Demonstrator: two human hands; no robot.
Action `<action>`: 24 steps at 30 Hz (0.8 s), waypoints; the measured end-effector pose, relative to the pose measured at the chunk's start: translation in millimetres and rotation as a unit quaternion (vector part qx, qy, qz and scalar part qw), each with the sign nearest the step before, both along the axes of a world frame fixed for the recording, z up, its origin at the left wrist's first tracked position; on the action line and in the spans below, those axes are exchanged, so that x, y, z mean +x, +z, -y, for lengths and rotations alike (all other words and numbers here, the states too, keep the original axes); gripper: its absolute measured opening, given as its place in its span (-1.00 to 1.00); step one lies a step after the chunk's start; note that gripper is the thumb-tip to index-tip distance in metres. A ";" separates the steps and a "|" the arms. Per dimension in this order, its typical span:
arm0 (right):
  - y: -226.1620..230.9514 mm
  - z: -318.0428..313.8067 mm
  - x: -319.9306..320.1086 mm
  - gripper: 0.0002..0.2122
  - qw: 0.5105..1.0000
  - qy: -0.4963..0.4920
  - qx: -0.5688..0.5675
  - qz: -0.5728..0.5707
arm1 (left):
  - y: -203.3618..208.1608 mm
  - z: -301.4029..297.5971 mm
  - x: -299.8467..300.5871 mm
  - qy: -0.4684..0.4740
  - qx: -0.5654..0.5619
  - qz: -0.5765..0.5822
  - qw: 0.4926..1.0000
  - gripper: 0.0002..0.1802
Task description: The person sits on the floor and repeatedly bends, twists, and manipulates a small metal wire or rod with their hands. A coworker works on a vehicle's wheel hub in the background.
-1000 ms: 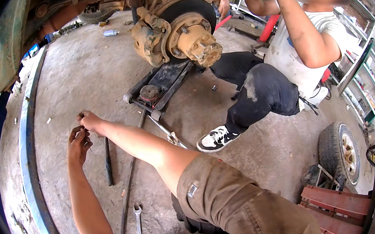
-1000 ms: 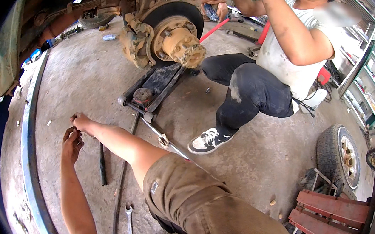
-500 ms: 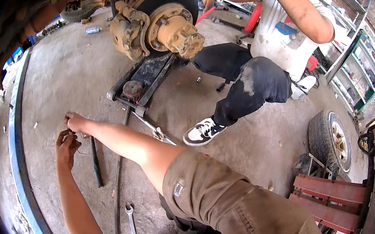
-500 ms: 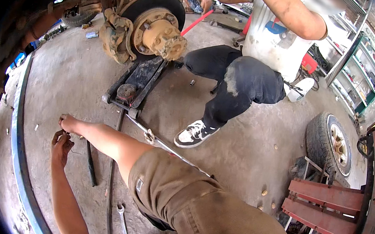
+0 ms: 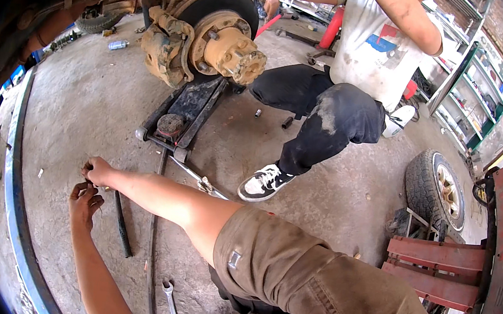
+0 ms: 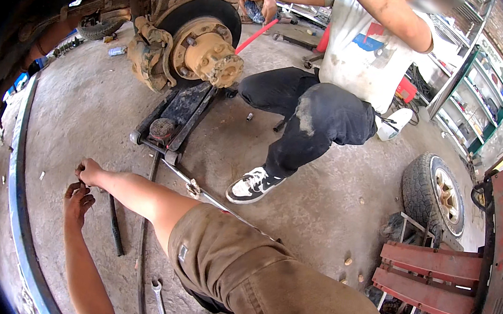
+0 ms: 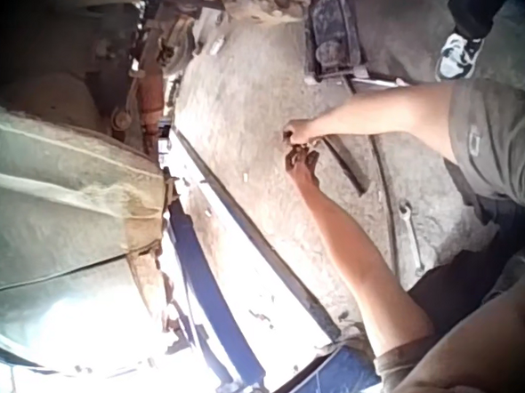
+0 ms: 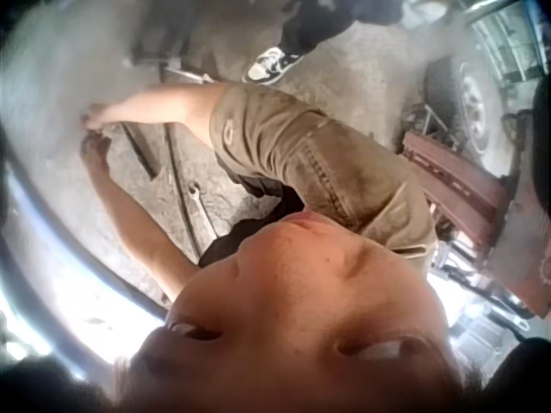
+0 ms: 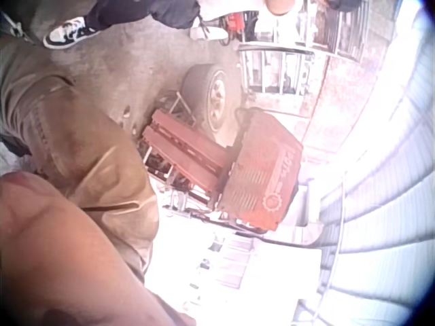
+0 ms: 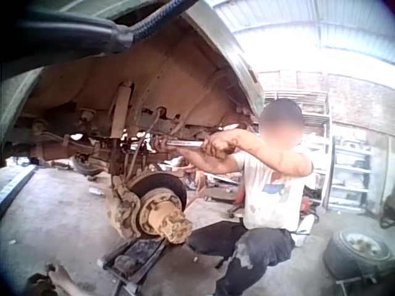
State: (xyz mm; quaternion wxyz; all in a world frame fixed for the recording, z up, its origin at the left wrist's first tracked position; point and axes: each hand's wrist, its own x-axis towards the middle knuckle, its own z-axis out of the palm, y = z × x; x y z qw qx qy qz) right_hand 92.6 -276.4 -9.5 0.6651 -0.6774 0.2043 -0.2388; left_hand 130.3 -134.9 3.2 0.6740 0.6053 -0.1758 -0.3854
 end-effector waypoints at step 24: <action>-14.9 18.8 -5.7 -0.91 0.993 0.105 0.027 0.049 | 4.0 -4.2 -6.9 -0.024 0.007 -0.014 1.000 -0.79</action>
